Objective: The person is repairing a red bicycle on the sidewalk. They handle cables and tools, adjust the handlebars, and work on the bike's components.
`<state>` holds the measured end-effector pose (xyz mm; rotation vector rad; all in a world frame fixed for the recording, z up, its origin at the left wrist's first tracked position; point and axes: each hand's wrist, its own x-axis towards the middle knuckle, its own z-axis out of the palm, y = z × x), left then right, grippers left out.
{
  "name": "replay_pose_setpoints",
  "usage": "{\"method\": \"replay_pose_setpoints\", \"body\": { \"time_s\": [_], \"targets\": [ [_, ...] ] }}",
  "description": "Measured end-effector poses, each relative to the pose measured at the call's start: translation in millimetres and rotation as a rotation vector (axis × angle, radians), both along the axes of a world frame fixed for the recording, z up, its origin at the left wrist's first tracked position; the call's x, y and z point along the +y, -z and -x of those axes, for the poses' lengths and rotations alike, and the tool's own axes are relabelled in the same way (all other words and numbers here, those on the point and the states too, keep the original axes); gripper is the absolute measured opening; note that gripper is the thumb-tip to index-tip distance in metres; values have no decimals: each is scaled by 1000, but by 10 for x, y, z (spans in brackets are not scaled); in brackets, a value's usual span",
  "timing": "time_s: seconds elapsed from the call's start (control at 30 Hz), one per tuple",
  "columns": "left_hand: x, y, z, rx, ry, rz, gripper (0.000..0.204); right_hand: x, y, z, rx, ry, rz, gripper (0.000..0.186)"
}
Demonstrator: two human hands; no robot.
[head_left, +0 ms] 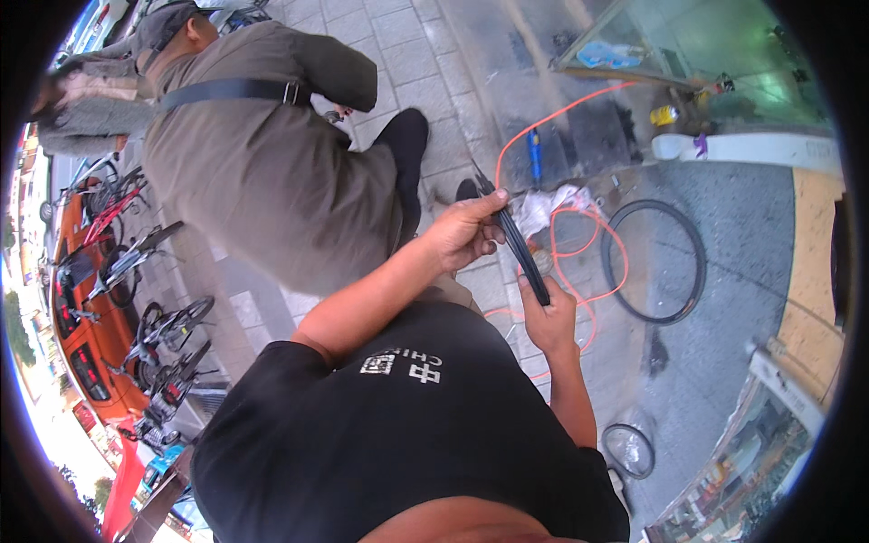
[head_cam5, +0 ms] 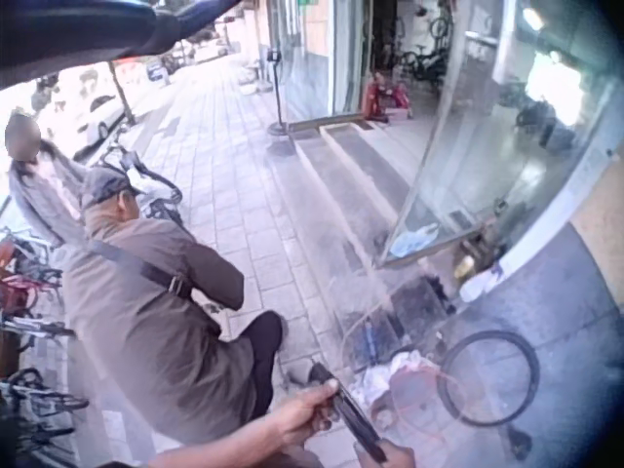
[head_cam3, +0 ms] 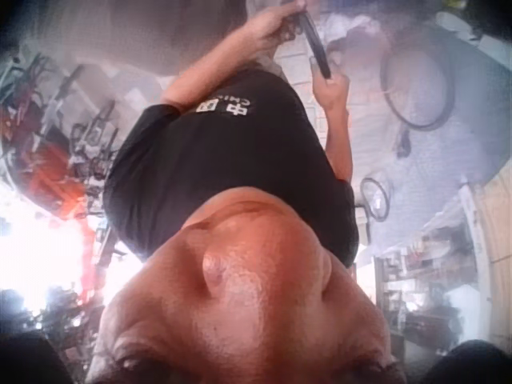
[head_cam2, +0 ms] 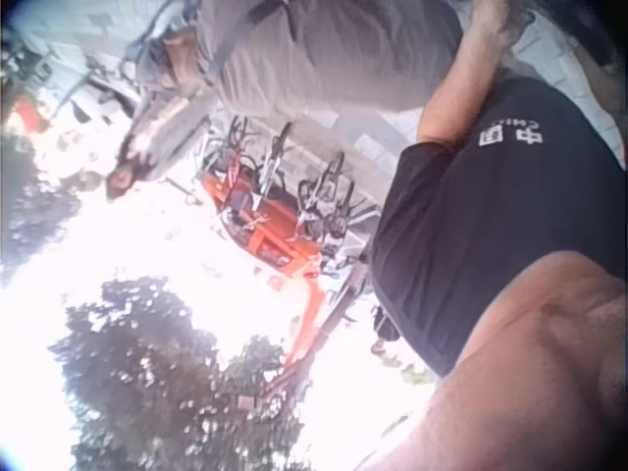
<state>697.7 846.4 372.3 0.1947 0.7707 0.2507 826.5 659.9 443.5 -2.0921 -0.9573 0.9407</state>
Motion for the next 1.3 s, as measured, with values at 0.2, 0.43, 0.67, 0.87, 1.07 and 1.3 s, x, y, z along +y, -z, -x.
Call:
{"method": "replay_pose_setpoints", "body": {
  "time_s": [0.2,0.43,0.67,0.87,1.07,1.3],
  "targets": [
    [831,-266,-971,-103,-31,130,33,851,-241,-732,-41,56,26,29],
    [1706,-583,-1332,-8,21,-9,56,1808,-391,-1375,-159,-69,-79,25],
    [2679,-792,-1713,243,-121,-224,55,2883,-371,-1824,-205,-163,-149,18],
    [3888,-734,-1824,499,-211,-467,54,4224,-25,-2006,-181,-268,-324,22],
    [5145,-1164,-1800,729,-355,-638,52,5725,31,-2075,-51,-347,-436,20],
    [5983,-1282,-1893,751,-516,-802,52,7007,232,-2272,4,-350,-415,25]
  ]
}}
